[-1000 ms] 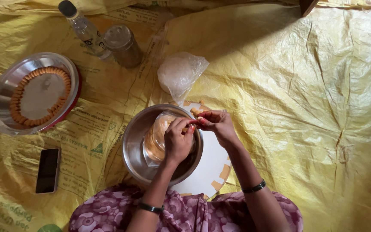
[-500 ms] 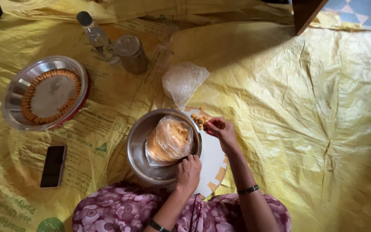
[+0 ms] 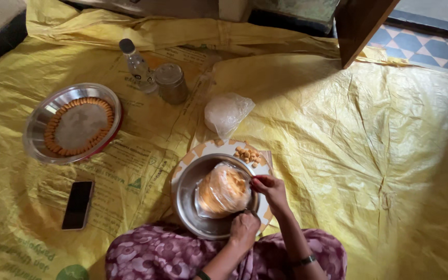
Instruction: The person sits on a yellow tarp and repeatedly scoops a dough-like mixture from a plastic bag, rolls it into small balls between their palms, and places them on a plate. Later, they use a wooden grater to process the same mixture.
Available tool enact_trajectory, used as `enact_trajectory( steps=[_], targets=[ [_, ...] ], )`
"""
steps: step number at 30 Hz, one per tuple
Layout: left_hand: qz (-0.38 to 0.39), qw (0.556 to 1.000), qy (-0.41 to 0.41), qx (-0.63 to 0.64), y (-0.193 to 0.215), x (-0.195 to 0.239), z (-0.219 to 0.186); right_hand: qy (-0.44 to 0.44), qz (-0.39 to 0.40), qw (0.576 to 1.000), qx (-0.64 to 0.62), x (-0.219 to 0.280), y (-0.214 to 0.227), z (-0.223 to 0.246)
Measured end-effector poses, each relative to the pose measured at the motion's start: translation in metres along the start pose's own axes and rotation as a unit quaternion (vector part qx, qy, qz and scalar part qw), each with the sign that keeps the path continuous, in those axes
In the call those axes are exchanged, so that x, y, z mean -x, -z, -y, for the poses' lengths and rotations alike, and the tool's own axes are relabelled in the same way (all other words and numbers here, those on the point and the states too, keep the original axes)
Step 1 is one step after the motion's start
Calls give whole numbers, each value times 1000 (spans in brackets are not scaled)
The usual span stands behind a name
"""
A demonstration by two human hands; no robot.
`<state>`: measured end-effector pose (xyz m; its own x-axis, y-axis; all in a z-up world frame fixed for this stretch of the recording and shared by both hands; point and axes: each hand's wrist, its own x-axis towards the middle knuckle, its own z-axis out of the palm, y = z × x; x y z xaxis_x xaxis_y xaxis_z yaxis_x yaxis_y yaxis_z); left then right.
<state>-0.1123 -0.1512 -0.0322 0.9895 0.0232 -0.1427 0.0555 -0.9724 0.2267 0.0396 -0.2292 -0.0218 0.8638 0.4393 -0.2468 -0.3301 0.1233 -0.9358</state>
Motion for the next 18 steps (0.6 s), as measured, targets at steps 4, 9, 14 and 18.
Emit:
enact_trajectory(
  steps=[4,9,14,18],
  targets=[
    [-9,999,-24,44,7,20,-8,-28,-42,999,4,45,-3,4],
    [28,910,192,367,60,13,16,19,-80,993,89,105,-15,47],
    [-24,402,67,913,135,-3,30,160,-88,970,161,134,-87,82],
    [-59,381,-5,923,189,12,47,385,-81,828,400,151,-142,90]
  ],
)
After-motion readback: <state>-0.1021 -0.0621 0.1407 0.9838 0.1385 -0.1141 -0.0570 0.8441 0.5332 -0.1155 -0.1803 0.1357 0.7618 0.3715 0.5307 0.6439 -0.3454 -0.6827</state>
